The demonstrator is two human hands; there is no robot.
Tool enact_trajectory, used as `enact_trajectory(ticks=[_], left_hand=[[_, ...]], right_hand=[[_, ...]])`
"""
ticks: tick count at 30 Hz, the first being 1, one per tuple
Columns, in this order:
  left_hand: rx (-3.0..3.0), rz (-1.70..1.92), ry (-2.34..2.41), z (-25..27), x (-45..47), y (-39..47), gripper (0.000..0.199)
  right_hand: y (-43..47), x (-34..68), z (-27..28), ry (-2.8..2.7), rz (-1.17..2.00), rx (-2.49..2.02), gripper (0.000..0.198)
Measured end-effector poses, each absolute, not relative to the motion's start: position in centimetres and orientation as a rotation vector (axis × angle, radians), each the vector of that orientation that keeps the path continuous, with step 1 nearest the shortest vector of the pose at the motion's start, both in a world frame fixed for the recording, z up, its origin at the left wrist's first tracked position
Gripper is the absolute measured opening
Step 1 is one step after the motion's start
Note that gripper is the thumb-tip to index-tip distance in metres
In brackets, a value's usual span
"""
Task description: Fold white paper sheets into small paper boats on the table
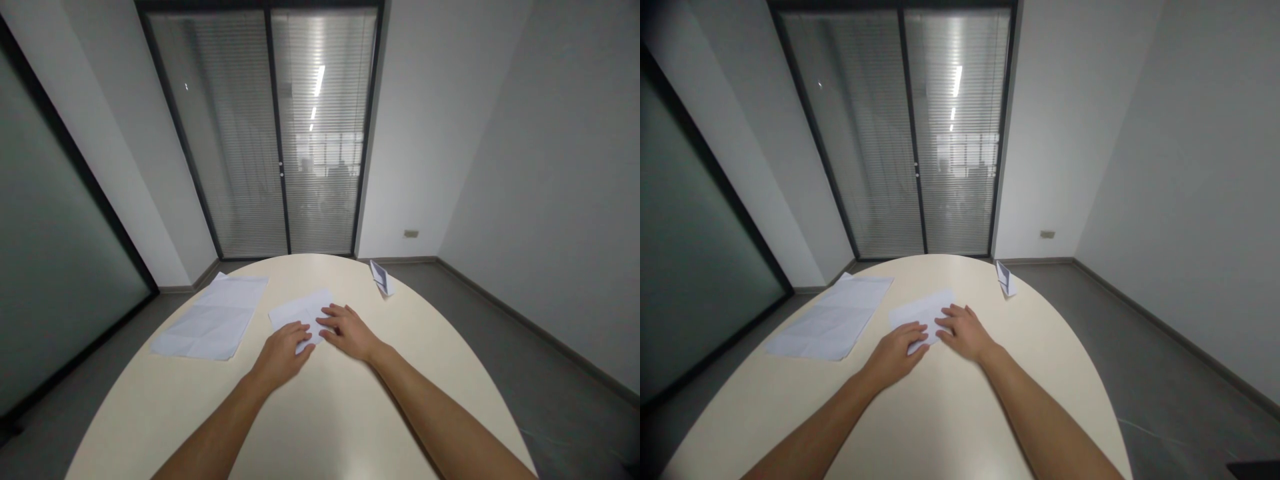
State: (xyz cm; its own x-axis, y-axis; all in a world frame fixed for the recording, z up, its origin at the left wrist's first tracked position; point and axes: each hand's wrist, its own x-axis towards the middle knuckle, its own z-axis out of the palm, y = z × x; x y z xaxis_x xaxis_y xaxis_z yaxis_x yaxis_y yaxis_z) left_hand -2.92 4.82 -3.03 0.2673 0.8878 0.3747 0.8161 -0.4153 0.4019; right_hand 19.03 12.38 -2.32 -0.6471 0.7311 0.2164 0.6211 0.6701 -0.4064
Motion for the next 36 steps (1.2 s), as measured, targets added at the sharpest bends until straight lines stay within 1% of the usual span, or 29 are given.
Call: enact_trajectory(ticks=[3, 6, 12, 24, 28, 30, 36], left_hand=[[2.413, 0.811, 1.578, -3.4, -3.0, 4.8, 0.027], [2.431, 0.81, 1.547, -3.4, -3.1, 4.7, 0.027], [2.439, 0.816, 1.521, -3.3, -3.3, 4.4, 0.028], [2.433, 0.934, 1.504, -2.7, -2.8, 4.4, 0.017], [2.426, 0.936, 1.539, -2.2, -2.6, 4.3, 0.012], [2.416, 0.927, 1.567, -2.0, -2.6, 4.2, 0.012], [2.352, 0.879, 1.657, -1.5, -2.3, 4.0, 0.018]], right_hand=[[12.5, 19.1, -2.5, -2.494, 0.388, -1.117, 0.042], [12.6, 19.2, -2.7, -2.459, 0.351, -1.171, 0.041], [12.8, 19.1, -3.2, -2.435, 0.343, -1.135, 0.038], [12.5, 19.1, -2.5, -2.499, 0.404, -0.928, 0.034], [12.3, 19.2, -2.1, -2.541, 0.479, -0.839, 0.04], [12.3, 19.2, -2.2, -2.531, 0.509, -0.805, 0.041], [12.3, 19.0, -2.1, -2.5, 0.534, -0.776, 0.024]])
